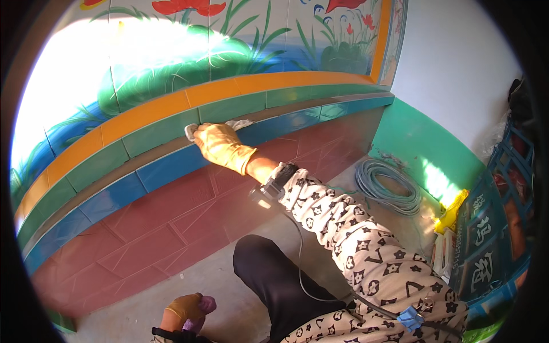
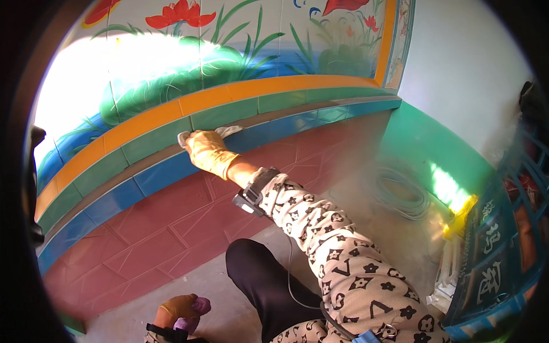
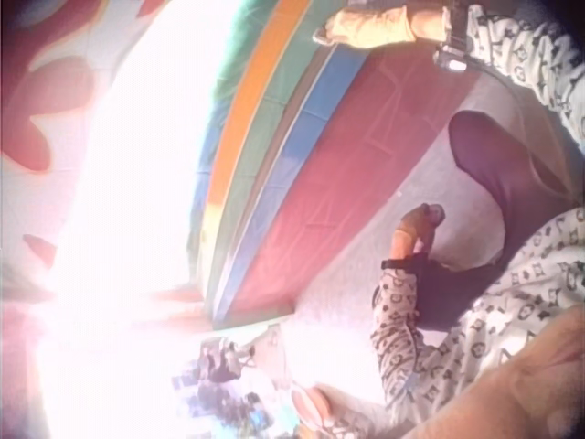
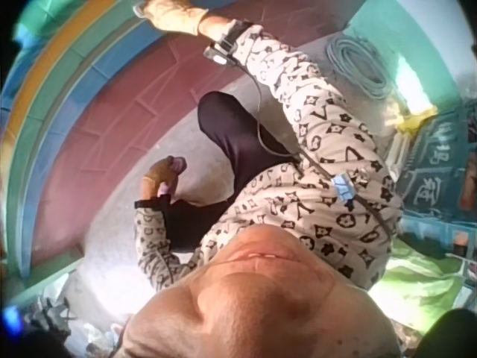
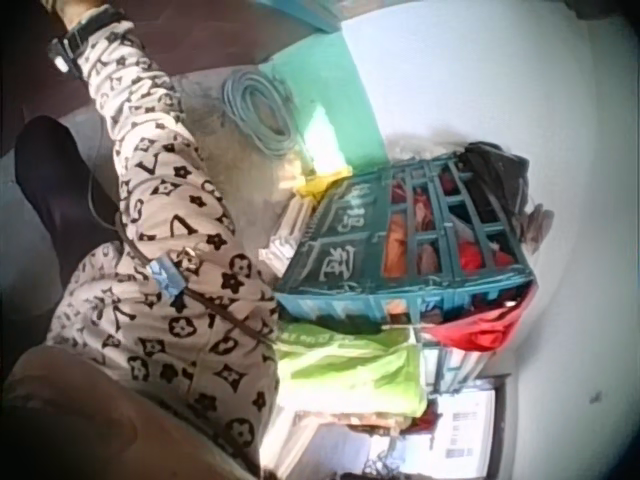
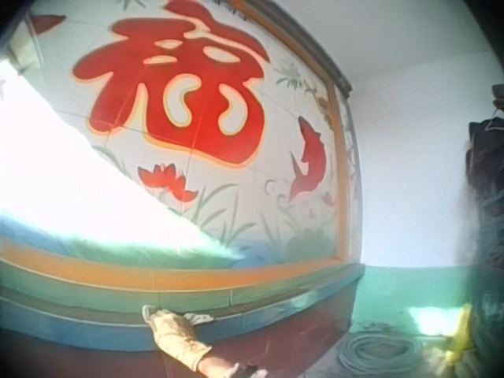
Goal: The person sits on the ground and wipes a colorful tiled wall with a purple cloth. They repeatedly dip the cloth into an orange basin of water and continue wiping the wall surface.
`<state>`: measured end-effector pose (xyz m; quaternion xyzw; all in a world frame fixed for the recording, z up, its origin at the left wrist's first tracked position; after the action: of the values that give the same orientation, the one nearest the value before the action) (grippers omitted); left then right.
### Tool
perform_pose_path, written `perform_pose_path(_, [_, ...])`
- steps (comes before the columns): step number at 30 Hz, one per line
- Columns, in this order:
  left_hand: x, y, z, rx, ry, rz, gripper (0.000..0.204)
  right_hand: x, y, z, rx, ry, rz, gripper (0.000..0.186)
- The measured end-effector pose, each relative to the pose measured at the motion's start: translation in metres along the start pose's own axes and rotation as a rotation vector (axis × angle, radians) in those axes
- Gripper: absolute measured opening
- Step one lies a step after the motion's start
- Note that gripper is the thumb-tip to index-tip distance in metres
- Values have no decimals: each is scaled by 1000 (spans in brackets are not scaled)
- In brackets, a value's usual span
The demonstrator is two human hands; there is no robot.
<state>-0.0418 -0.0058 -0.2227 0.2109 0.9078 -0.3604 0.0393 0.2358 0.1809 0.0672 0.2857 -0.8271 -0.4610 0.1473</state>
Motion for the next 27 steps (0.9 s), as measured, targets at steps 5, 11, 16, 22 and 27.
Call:
perform_pose_path(5, [2,7,5,15,61,77,52,46,21,26,46,34,-74,9])
perform_pose_path(11, [-8,1,1,38,-5,54,47,22,28,21,397,367,263,22])
perform_pose_path(16, [-19,-9,-6,-78,3,54,41,34,86,10,392,859,87,25])
perform_pose_path(22, [-23,-12,-9,-79,-6,66,38,48,139,-16,170,788,-25,23])
perform_pose_path(27, [-24,-20,-10,-99,-31,64,36,53,83,-8,226,187,-430,33])
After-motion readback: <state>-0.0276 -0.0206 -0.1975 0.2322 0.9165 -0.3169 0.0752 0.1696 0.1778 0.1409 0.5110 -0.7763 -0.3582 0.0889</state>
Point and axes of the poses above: each hand's wrist, its own y-axis towards the middle knuckle, its own z-axis out of the palm, x = y × z, the point moved 6 cm from there along y, towards the middle knuckle, and after that the axes turned 1 degree about -x, right-handed, at the moved point
